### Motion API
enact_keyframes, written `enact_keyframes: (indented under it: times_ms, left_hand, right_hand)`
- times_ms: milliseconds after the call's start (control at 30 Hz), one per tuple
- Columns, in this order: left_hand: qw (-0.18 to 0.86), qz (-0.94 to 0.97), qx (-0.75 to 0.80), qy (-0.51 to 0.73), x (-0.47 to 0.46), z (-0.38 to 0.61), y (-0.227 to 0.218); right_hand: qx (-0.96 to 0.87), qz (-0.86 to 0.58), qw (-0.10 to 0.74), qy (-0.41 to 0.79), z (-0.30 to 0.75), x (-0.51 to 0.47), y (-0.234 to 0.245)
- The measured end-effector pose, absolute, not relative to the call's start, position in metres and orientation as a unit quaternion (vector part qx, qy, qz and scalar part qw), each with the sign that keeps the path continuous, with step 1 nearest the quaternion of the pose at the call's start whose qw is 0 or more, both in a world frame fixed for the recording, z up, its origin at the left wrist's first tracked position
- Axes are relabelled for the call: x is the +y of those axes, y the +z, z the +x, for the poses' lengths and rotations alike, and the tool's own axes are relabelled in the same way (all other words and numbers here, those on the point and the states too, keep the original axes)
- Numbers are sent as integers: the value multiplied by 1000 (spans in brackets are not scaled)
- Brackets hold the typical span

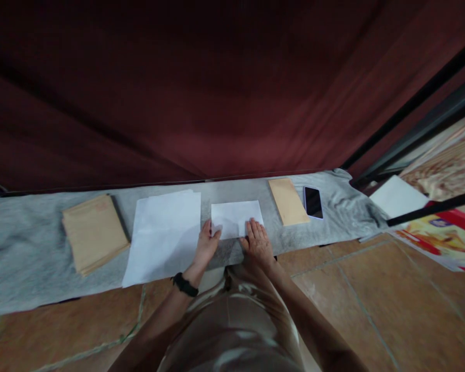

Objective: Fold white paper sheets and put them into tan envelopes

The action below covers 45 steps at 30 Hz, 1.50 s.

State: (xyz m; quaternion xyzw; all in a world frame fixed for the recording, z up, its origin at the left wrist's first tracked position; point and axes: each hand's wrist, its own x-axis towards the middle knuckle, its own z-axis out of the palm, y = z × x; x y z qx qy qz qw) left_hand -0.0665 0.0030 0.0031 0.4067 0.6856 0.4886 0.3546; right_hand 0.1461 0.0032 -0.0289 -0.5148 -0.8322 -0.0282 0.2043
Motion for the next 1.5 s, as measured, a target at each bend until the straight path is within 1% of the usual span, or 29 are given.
enact_keyframes:
  times_ms: [100, 167, 267, 400, 433, 500, 600, 667, 733, 833, 933, 1033, 1133, 1267, 1367, 1500]
  left_hand:
    - [428, 306, 671, 522, 7, -68, 14]
    - [453, 275, 666, 525, 8, -67, 19]
    - [462, 284, 655, 526, 8, -63, 26]
    - [445, 328, 634, 541, 14, -61, 47]
    - [429, 353, 629, 544, 16, -61, 57]
    - [354, 447, 621, 537, 19, -64, 80]
    - [170, 581, 605, 518, 19, -67, 112]
    - [83, 659, 576, 477, 14, -68, 121]
    - [41, 725, 546, 418, 5, -68, 115]
    - [26, 803, 508, 312, -15, -71, 81]
    - [19, 845, 479, 237, -35, -73, 43]
    - [27, 864, 471, 178, -49, -70, 21]
    - [27, 872, 465, 151, -51, -63, 16]
    - [36, 877, 460, 136, -47, -57, 10]
    - [45, 877, 460, 127, -46, -61, 1]
    - [54, 872, 470, 125, -49, -64, -1]
  right_hand:
    - [-832, -511, 214, -34, 147, 3, -31]
    - [-831, -511, 216, -32, 147, 2, -32]
    - [-828, -518, 215, -11, 147, 2, -32]
    - [-812, -530, 231, 80, 149, 13, -22]
    - [-802, -535, 245, 108, 150, 18, -17]
    - [-777, -539, 287, 153, 153, 31, -4]
    - [-741, -534, 358, 191, 157, 49, 13]
    - [-706, -547, 400, 207, 161, 57, 16]
    - [-668, -565, 430, 222, 166, 59, 9]
    - [-627, -587, 450, 245, 179, 53, -12]
    - [-623, -605, 430, 248, 193, 43, -28]
    - [-654, -596, 406, 227, 194, 39, -26]
    - [-731, -541, 362, 203, 176, 40, -13]
    - [-848, -436, 252, 164, 137, 42, -4]
    - [-893, -395, 184, 116, 118, 43, -8]
    - [-898, -402, 156, 85, 115, 52, -11]
